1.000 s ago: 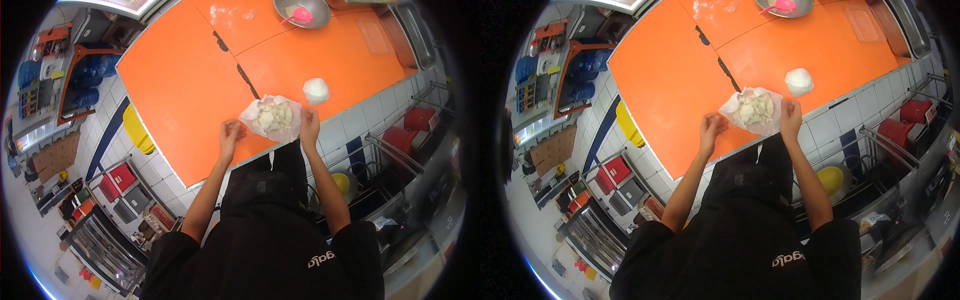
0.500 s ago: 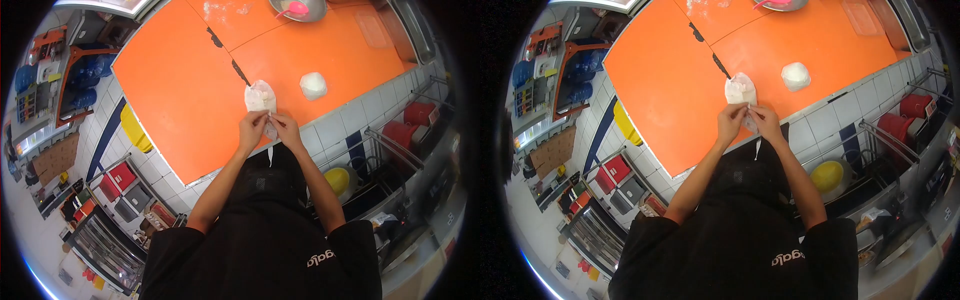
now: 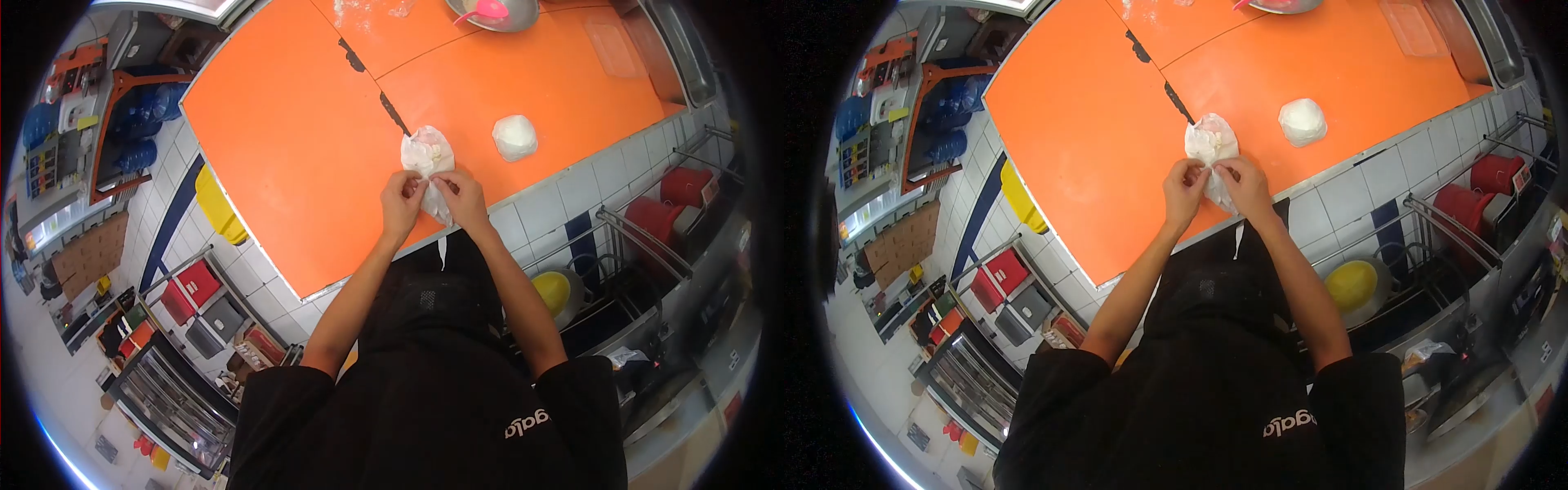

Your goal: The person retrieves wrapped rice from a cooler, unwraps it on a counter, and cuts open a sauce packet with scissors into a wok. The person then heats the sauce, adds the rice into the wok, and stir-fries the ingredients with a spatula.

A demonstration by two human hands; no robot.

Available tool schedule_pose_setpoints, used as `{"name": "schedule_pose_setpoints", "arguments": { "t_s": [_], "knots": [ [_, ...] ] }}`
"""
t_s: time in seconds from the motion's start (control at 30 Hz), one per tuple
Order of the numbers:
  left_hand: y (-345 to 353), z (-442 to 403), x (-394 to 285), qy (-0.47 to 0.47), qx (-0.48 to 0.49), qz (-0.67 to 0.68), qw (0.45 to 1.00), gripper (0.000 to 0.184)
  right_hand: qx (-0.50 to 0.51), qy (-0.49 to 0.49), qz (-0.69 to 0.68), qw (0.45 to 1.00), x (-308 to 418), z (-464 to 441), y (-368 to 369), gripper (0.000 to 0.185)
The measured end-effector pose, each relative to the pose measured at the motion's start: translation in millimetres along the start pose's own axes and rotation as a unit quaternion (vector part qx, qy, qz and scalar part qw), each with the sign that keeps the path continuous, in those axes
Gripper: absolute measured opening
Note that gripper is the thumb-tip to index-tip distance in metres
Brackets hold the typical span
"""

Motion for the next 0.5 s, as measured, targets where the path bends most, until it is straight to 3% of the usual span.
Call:
{"name": "schedule_pose_setpoints", "arguments": {
  "t_s": [0.13,0.27,0.33,0.37,0.43,0.5],
  "knots": [
    [-1.2,-7.4,12.0,0.001,-0.02,-0.036,0.999,0.014,0.011,-0.026,0.169,0.985,8.6,2.7,-0.9,0.018],
    [-25.0,-4.6,19.2,-0.116,-0.004,-0.03,0.993,0.009,-0.03,-0.041,0.208,0.977,-2.8,14.4,-24.7,0.018],
    [-42.9,1.2,32.3,-0.079,-0.021,-0.029,0.996,0.01,-0.057,0.032,0.193,0.979,-13.9,22.1,-33.2,0.017],
    [-57.1,3.4,40.9,-0.043,-0.041,-0.035,0.998,0.012,-0.079,0.017,0.171,0.982,-22.8,25.8,-38.6,0.016],
    [-71.0,12.1,67.0,-0.052,-0.065,0.004,0.996,0.016,-0.146,0.082,0.005,0.986,-23.8,37.0,-45.2,0.02],
    [-72.2,21.6,83.3,-0.104,-0.066,0.084,0.989,0.024,-0.156,0.066,0.042,0.985,-16.6,45.2,-48.2,0.021]
  ]
}}
Point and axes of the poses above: each hand's wrist, its own z-axis away from the middle knuckle, its own y-axis out of the palm, x = y × z, the point moved 4 cm from there along -z, towards the middle knuckle, and after that the axes turned 14 degrees about -y, right-handed, at the moved point
